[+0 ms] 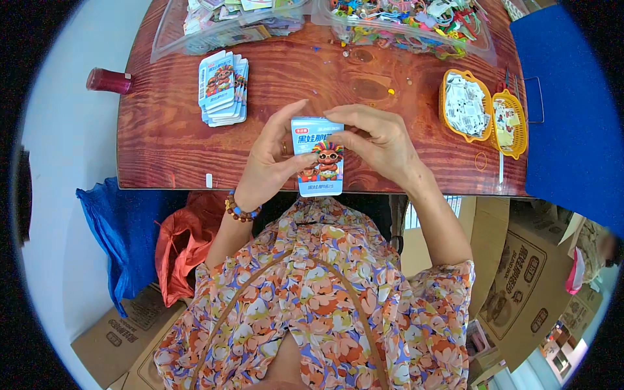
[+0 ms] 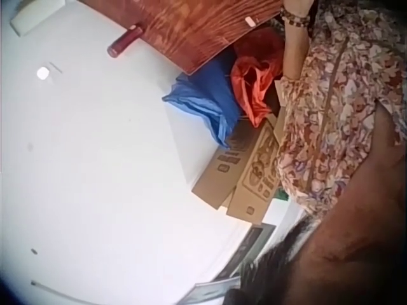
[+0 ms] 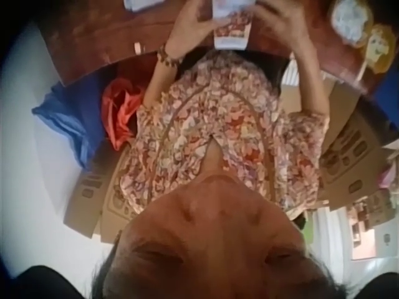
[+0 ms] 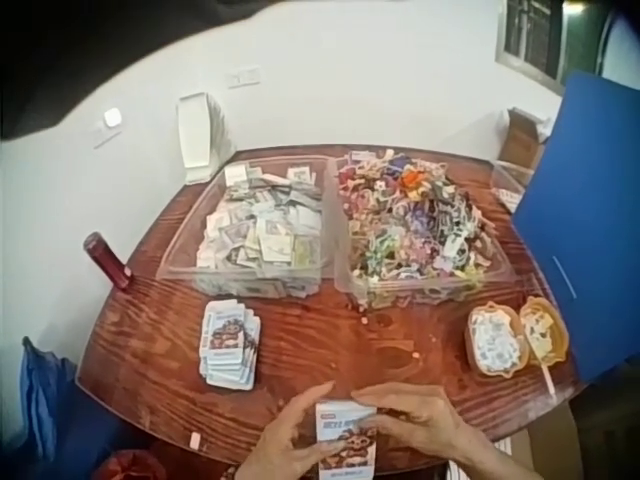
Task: Packaging small packets and colorful plastic pieces into designated trays and bins.
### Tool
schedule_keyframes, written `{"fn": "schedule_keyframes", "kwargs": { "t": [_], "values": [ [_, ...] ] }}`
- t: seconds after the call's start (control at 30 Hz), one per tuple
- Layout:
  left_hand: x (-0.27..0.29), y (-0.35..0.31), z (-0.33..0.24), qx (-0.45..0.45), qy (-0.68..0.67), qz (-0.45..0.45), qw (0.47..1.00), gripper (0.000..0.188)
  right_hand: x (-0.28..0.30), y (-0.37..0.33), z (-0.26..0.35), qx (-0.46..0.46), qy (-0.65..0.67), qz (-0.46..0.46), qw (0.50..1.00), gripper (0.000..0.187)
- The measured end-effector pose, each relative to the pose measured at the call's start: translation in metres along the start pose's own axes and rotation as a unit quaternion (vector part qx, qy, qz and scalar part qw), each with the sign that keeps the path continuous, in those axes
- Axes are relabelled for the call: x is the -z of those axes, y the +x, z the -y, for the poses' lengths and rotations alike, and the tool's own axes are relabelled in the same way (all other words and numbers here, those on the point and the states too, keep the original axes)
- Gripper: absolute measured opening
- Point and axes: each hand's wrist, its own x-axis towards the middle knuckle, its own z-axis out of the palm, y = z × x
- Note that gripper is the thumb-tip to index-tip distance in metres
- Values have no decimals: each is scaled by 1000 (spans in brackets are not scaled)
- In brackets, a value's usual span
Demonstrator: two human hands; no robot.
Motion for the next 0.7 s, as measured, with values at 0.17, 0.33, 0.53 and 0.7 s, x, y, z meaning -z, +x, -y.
{"fn": "schedule_keyframes", "kwargs": {
  "t": [0.17,0.33,0.53,0.7],
  "values": [
    [-4,2,2,-13,-69,11,997,63,7,4,-1,86,-63,4,994,31],
    [-5,3,2,-10,-85,22,996,59,8,-2,8,-1,-5,4,1000,31],
    [-11,0,0,-74,-14,-5,997,55,9,-1,8,-6,23,19,1000,36],
    [-11,-3,6,-86,8,-17,996,48,0,0,9,59,-37,22,997,38]
  ]
}}
